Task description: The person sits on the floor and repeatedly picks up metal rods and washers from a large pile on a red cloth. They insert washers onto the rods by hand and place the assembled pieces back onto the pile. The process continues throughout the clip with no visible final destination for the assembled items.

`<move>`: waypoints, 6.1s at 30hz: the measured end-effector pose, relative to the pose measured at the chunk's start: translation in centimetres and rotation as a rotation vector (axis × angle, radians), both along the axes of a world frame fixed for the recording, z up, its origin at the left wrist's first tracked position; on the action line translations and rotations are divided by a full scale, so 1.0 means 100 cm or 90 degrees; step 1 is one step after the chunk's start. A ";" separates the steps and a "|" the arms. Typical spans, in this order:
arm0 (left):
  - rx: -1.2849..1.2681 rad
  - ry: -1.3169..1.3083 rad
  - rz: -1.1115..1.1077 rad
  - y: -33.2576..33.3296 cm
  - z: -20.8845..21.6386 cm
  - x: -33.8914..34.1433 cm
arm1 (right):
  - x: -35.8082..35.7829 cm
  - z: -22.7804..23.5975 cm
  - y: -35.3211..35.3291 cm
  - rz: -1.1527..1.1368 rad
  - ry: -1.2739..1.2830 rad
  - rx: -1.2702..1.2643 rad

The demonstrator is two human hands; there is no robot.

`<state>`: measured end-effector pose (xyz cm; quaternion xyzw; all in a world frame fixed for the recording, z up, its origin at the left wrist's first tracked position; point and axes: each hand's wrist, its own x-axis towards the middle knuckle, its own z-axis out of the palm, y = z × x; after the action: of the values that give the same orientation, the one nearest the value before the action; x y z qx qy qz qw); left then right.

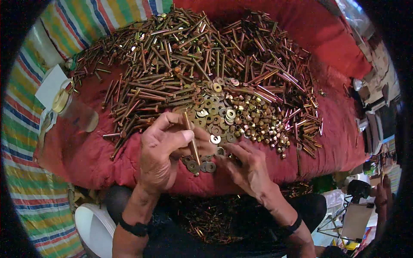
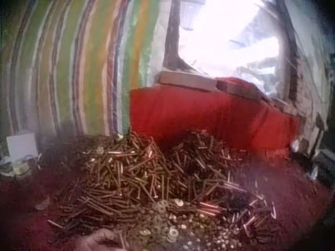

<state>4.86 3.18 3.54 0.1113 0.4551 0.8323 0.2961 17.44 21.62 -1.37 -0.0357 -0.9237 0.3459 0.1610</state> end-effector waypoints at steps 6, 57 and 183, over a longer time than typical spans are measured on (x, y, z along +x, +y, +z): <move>-0.063 -0.049 -0.067 -0.010 -0.006 -0.004 | -0.010 0.009 -0.002 -0.013 -0.100 0.037; -0.303 0.737 0.048 0.024 -0.043 0.045 | 0.032 0.041 0.023 -0.084 0.046 -0.070; -0.217 0.593 -0.046 0.026 -0.030 0.054 | 0.064 0.076 0.025 -0.157 -0.153 -0.466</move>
<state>10.31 5.79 0.55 0.4371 0.6647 0.5969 0.1038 23.86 24.16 6.20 -0.2414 -0.7407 0.6232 0.0689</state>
